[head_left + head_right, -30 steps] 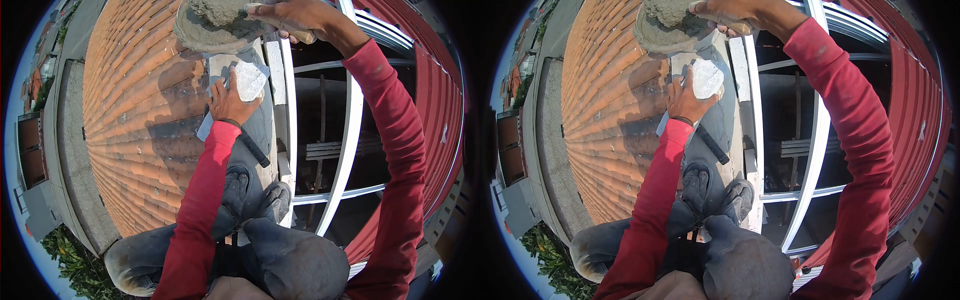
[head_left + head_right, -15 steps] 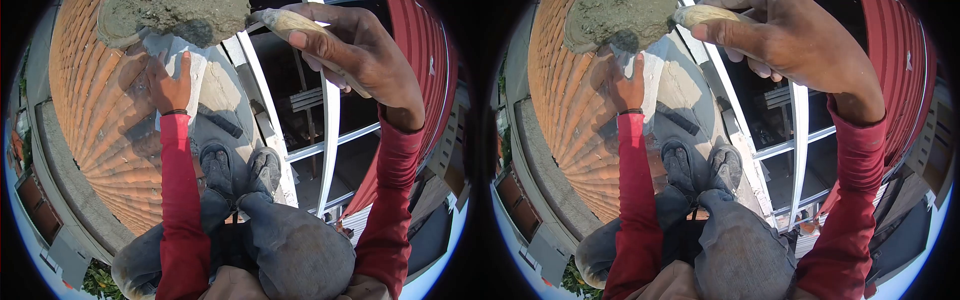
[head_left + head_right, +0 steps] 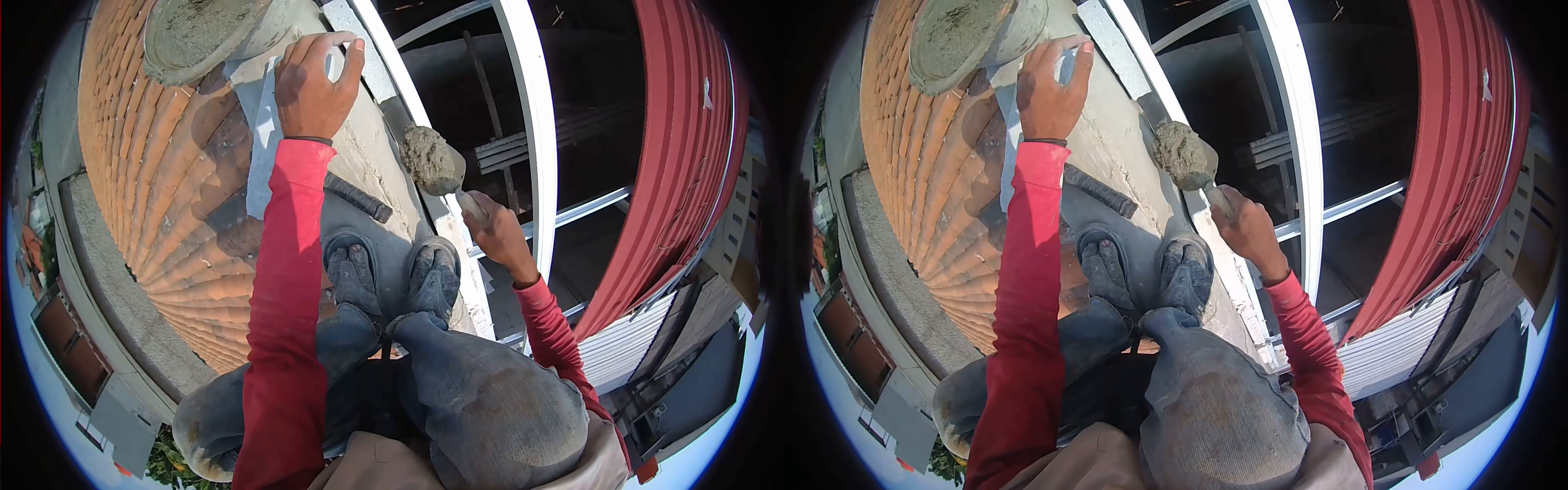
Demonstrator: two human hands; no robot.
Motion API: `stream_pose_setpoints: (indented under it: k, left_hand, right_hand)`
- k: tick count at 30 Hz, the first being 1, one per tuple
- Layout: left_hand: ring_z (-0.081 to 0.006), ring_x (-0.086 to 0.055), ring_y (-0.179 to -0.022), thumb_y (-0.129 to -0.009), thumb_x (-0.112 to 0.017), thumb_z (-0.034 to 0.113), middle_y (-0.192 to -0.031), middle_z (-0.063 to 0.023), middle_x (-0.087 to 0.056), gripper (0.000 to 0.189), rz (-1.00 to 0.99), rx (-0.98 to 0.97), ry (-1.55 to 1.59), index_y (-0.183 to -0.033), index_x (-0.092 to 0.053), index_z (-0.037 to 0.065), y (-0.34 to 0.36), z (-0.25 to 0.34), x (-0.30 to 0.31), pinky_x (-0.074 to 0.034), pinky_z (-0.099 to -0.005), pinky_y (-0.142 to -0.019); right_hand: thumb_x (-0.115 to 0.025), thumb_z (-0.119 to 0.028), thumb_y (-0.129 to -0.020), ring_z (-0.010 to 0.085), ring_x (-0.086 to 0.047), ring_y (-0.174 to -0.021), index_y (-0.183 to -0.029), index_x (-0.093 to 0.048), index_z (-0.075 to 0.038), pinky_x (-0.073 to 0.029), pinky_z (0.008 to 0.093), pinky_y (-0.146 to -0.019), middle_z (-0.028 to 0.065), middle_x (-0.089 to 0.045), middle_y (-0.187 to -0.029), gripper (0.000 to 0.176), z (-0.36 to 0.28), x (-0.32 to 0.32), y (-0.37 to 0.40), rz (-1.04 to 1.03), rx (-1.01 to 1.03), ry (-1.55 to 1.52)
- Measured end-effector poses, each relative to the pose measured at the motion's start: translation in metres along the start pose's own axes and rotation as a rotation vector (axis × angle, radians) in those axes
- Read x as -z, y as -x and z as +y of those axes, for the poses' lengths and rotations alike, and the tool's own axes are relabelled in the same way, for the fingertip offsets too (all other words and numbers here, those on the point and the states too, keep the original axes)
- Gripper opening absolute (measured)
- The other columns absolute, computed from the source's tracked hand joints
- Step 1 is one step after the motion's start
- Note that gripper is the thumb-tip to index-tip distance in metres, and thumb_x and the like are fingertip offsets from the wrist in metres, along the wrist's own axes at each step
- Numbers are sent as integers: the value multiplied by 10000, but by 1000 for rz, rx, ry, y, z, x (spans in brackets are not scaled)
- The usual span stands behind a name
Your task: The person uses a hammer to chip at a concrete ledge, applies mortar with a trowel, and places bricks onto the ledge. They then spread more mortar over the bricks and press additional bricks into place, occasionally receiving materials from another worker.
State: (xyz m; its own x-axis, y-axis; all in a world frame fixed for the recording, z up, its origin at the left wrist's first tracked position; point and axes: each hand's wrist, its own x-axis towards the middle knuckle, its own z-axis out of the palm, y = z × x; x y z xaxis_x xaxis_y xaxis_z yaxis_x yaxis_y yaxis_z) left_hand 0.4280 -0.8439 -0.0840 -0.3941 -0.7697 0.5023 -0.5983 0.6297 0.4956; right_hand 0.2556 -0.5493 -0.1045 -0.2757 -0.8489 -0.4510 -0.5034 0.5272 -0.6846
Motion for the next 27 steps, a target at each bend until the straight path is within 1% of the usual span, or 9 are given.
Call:
stream_pose_setpoints:
  k: [3,6,8,11,12,20,22,25,27]
  left_hand:
    - [-318,-627,-929,-891,-634,220,-964,-101,-679,181,-65,-101,-24,-985,-697,79,-22,-12,-39,-491,-405,-810]
    - [-310,-600,-1061,-858,-613,244,-1100,-114,-654,296,-297,-86,-394,-1098,-664,78,-37,-37,-76,-460,-427,-924]
    - [-287,-519,-1235,-846,-601,297,-1282,-114,-587,467,-664,-70,-847,-1253,-567,71,-43,-48,-97,-367,-449,-1066]
    - [-259,-420,-1352,-847,-618,357,-1380,-113,-526,622,-826,-20,-983,-1368,-452,61,-58,-73,-126,-261,-450,-1150]
    - [-266,-395,-1392,-816,-663,503,-1453,-134,-475,822,-875,8,-952,-1450,-368,69,-70,-85,-133,-222,-483,-1166]
    - [-297,-391,-1402,-692,-709,686,-1496,-153,-431,1102,-1135,236,-837,-1501,-296,62,-124,-114,-150,-163,-552,-1162]
    - [-336,-409,-1389,-567,-709,806,-1516,-175,-398,1294,-1158,224,-765,-1521,-253,61,-124,-134,-157,-120,-605,-1148]
    - [-361,-432,-1369,-558,-707,814,-1481,-197,-439,1307,-1128,280,-842,-1527,-238,74,-119,-127,-169,-127,-610,-1145]
    - [-369,-468,-1339,-549,-708,822,-1446,-202,-481,1299,-1098,316,-775,-1515,-257,81,-113,-129,-170,-128,-624,-1137]
  right_hand:
    - [-616,-203,-852,452,-659,-753,-1326,-495,-17,-539,509,-697,268,-649,-935,524,29,-71,-16,96,23,218]
    - [-623,-178,-845,454,-664,-758,-1362,-457,-22,-552,511,-706,280,-617,-996,565,44,-106,-38,63,42,240]
    - [-625,-139,-831,447,-669,-762,-1363,-456,-16,-560,503,-704,303,-598,-998,571,47,-114,-47,-1,5,227]
    - [-632,-114,-813,451,-668,-773,-1350,-469,-12,-562,497,-699,323,-590,-975,570,28,-99,-37,-44,-52,241]
    - [-639,-99,-799,466,-662,-780,-1309,-499,0,-558,504,-699,349,-592,-958,538,20,-91,-31,-10,-83,204]
    - [-692,-93,-797,442,-653,-947,-1303,-560,16,-525,433,-840,305,-642,-1051,534,-13,-41,14,-100,-227,-48]
    - [-699,-99,-805,432,-653,-994,-1309,-553,23,-523,409,-862,310,-640,-1096,539,-8,-37,25,-115,-213,-90]
    - [-705,-105,-827,391,-653,-1067,-1317,-542,32,-509,373,-902,293,-633,-1168,534,-3,-29,36,-52,-211,-151]
    - [-696,-121,-838,435,-646,-1011,-1321,-540,6,-522,425,-854,283,-644,-1119,524,6,-29,39,40,-158,-165]
